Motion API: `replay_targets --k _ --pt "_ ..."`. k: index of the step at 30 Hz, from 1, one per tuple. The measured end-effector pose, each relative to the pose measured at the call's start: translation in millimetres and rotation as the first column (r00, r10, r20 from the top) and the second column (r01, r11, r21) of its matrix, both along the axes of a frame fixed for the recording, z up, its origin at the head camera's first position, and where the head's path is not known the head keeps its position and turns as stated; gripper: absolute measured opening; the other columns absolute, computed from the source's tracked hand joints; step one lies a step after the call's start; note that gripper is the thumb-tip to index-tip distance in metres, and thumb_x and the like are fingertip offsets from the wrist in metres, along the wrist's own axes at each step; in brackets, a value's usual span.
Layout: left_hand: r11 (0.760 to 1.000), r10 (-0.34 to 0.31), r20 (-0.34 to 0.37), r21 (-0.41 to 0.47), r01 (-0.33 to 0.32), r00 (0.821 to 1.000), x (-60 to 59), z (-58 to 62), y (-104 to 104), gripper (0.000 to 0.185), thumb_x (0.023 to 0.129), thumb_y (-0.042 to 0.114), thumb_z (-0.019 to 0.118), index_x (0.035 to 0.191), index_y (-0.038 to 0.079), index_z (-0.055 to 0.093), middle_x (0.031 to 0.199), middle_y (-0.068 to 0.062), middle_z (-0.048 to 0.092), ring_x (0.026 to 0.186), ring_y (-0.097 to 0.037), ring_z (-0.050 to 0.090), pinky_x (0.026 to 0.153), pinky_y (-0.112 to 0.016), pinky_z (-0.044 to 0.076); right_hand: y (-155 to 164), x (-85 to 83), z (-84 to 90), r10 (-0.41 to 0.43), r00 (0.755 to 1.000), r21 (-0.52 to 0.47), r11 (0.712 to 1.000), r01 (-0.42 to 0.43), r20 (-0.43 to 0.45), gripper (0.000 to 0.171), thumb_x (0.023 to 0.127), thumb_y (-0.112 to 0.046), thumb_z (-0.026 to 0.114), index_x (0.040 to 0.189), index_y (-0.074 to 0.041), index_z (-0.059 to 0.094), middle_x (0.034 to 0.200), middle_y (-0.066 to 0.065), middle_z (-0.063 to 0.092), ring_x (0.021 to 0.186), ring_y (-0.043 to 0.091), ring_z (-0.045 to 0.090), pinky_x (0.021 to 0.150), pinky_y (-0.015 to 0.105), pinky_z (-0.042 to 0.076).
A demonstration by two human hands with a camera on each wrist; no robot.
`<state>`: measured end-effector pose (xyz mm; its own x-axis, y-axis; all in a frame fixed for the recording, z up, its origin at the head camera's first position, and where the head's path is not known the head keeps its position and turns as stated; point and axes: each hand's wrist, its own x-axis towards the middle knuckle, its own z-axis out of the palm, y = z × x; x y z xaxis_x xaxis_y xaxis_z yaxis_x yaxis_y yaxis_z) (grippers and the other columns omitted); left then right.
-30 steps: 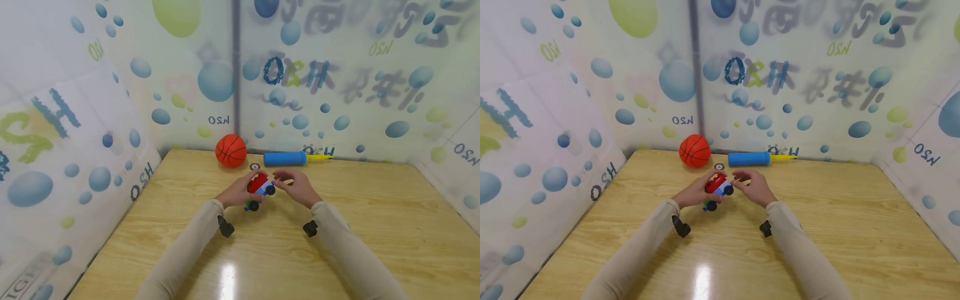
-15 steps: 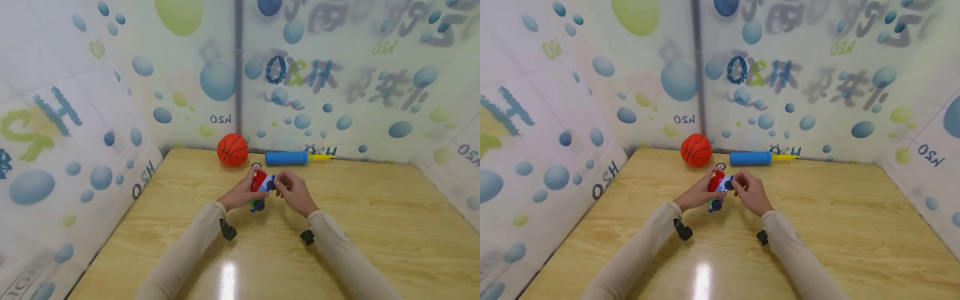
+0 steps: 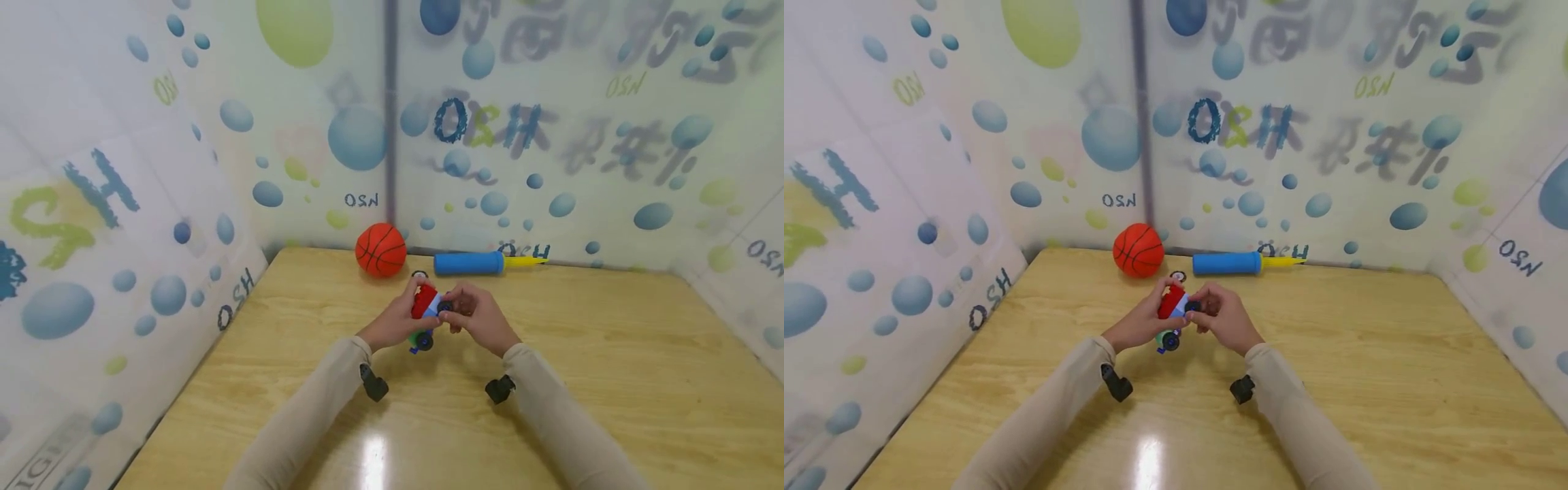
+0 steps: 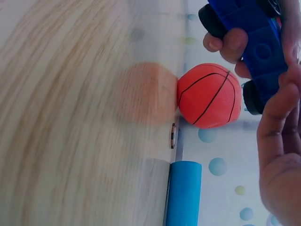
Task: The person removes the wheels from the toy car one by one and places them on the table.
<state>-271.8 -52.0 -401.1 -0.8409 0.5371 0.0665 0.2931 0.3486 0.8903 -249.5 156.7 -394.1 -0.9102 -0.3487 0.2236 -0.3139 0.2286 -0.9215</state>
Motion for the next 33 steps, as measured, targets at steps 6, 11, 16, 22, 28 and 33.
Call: replay_targets --k 6,11,16,22,28,33 --pt "1.000 0.003 -0.035 -0.028 -0.004 0.999 -1.3 -1.9 0 0.059 0.096 0.022 0.067 0.140 0.020 0.028 0.127 -0.013 0.055 0.111 -0.025 0.056 0.088 -0.036 0.056 0 -5.3 2.1 0.031 0.999 0.012 0.999 -0.031 0.026 0.015 0.090 -0.003 0.072 0.097 0.002 0.059 0.086 0.022 0.067 0.064 0.020 0.069 0.066 0.033 0.061" --pt "0.999 0.007 -0.043 -0.045 -0.009 0.999 -0.1 -7.3 0 0.061 0.096 0.023 0.068 0.142 0.017 0.028 0.128 -0.014 0.056 0.110 -0.026 0.058 0.090 -0.038 0.057 -3 1.6 -3.2 -0.012 0.999 0.043 0.999 0.014 -0.044 0.014 0.087 0.002 0.072 0.090 0.001 0.059 0.095 0.024 0.072 0.068 0.020 0.073 0.066 0.031 0.062" --pt "0.996 0.073 -0.021 -0.053 -0.074 0.997 1.1 -8.3 -3 0.063 0.095 0.027 0.069 0.143 0.019 0.030 0.131 -0.013 0.056 0.110 -0.025 0.058 0.092 -0.040 0.056 -6 4.4 -5.1 -0.033 0.994 0.053 0.998 0.038 -0.101 0.015 0.086 0.005 0.073 0.097 0.001 0.063 0.107 0.025 0.072 0.071 0.020 0.076 0.066 0.031 0.061" --pt "0.989 0.137 -0.035 -0.050 -0.139 0.990 -2.0 -4.3 -10 0.065 0.095 0.029 0.069 0.144 0.016 0.029 0.134 -0.015 0.055 0.114 -0.029 0.057 0.095 -0.044 0.056 4 -8.4 -2.7 0.010 1.000 0.023 1.000 -0.011 0.029 0.027 0.089 -0.004 0.073 0.114 0.003 0.063 0.094 0.023 0.068 0.072 0.023 0.076 0.069 0.038 0.062" --pt "0.975 0.209 -0.001 -0.071 -0.209 0.978 -4.3 2.1 -17 0.068 0.093 0.028 0.072 0.146 0.018 0.030 0.133 -0.014 0.055 0.113 -0.029 0.058 0.092 -0.044 0.057 22 -25.1 -7.1 -0.013 0.996 0.208 0.978 -0.006 0.092 0.033 0.086 0.000 0.075 0.116 0.006 0.063 0.083 0.018 0.070 0.070 0.026 0.075 0.067 0.039 0.062" --pt "0.980 0.166 -0.025 -0.109 -0.167 0.986 -4.0 9.7 -18 0.068 0.093 0.030 0.072 0.146 0.020 0.030 0.132 -0.013 0.056 0.113 -0.028 0.057 0.094 -0.043 0.056 24 -45.2 -13.2 -0.041 0.988 0.386 0.922 -0.019 0.146 0.031 0.085 0.000 0.076 0.114 0.000 0.065 0.083 0.015 0.072 0.067 0.023 0.072 0.064 0.034 0.061"
